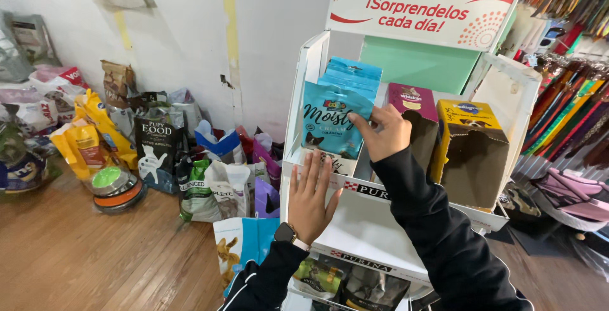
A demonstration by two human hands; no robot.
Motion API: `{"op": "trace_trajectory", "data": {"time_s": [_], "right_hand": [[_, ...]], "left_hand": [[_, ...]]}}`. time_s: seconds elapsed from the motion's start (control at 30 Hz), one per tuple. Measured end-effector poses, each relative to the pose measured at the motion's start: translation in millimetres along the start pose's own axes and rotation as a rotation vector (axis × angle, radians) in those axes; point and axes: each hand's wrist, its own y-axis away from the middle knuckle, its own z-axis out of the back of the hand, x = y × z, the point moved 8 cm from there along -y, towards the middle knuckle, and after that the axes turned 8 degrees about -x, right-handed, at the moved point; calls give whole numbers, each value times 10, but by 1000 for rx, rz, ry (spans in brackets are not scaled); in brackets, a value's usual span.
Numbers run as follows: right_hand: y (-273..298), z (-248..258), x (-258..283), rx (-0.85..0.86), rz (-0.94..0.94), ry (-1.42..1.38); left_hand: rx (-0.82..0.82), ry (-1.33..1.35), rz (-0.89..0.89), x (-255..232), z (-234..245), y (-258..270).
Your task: The person removes pet food pouches from a cardboard box and places them into designated slots on a retail display stand, organizing different brands and flavors.
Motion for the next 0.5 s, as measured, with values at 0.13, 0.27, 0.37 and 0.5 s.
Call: {"op": "trace_trajectory", "data": {"time_s": [0.13,0.27,0.37,0.5], "right_hand": [[-161,175,152,-104,37,-77],[-324,534,370,-201,-7,-173],[-355,672,463,-157,-40,-199],[-195,667,431,-39,-163,-234]], "left_hand": [[-10,4,-12,4,-33,39],[56,32,16,36,-71,104],[134,118,50,40,-77,162],[82,493,136,-28,134,162]]}}
